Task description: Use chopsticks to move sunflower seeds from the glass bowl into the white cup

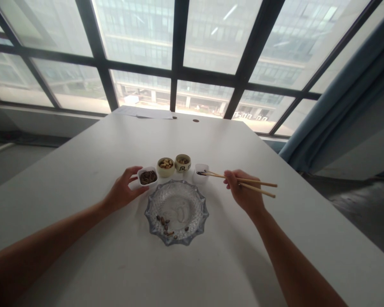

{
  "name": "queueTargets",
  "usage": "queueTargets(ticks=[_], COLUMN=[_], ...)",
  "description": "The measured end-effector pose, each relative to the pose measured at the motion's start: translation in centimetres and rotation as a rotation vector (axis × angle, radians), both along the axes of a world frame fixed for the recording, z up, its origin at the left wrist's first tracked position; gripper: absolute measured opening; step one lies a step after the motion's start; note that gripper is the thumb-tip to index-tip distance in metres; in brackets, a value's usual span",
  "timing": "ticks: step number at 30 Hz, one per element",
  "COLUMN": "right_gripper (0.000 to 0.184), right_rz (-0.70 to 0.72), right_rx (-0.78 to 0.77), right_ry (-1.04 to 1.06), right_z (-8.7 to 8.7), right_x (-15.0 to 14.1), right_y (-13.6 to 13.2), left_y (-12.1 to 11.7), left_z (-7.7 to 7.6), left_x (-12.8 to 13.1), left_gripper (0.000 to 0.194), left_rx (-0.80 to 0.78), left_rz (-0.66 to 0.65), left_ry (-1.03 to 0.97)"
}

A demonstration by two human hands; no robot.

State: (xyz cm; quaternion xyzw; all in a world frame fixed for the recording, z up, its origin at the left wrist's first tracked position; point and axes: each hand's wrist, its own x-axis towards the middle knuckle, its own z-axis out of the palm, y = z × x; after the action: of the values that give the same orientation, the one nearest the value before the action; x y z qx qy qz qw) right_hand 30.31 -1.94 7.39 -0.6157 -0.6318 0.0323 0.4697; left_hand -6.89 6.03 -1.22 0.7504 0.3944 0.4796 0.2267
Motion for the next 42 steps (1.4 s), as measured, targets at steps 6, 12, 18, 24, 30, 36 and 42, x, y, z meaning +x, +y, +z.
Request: queueTargets(ticks=[6,12,18,24,30,36,42], right_gripper=[0.052,0.048,0.053,0.048,0.041,0.045,0.045], right_rz=[0.018,0.017,0.151,0.643,0.708,0.721,0.662], right_rx=[0.015,0.046,0.053,-0.481,-0.498,-0.417,-0.458], right_ry=[-0.043,-0.055,0.229,0.093,-0.032,-0.100,-0.039], right_z=[0.8,1.1,2.5,4.9,5.2,5.2,4.8], right_x=[-0.4,-0.9,-1.5,-2.9,-3.9,-4.2,-3.8], right_y=[-0.5,-0.9,-2.1,-3.7,-3.9,-3.9,-3.9], left_y=[-0.1,-0.2,-0.1,-0.2,-0.3,-0.3,-0.2], left_z=[0.2,0.3,0.2,0.4,0.5,0.5,0.4], left_x=[0.0,0.0,0.0,0.1,0.1,0.1,0.0], left_gripper=[0.057,0.058,0.058,0.058,0.057,0.057,0.058], left_rx=[-0.008,-0.019,-0.028,-0.029,-0.014,-0.018,-0.028], left_rz=[-0.008,0.001,-0.008,-0.002,-0.009,-0.014,-0.013], left_ry=[-0.001,0.002,0.001,0.007,0.008,0.009,0.007])
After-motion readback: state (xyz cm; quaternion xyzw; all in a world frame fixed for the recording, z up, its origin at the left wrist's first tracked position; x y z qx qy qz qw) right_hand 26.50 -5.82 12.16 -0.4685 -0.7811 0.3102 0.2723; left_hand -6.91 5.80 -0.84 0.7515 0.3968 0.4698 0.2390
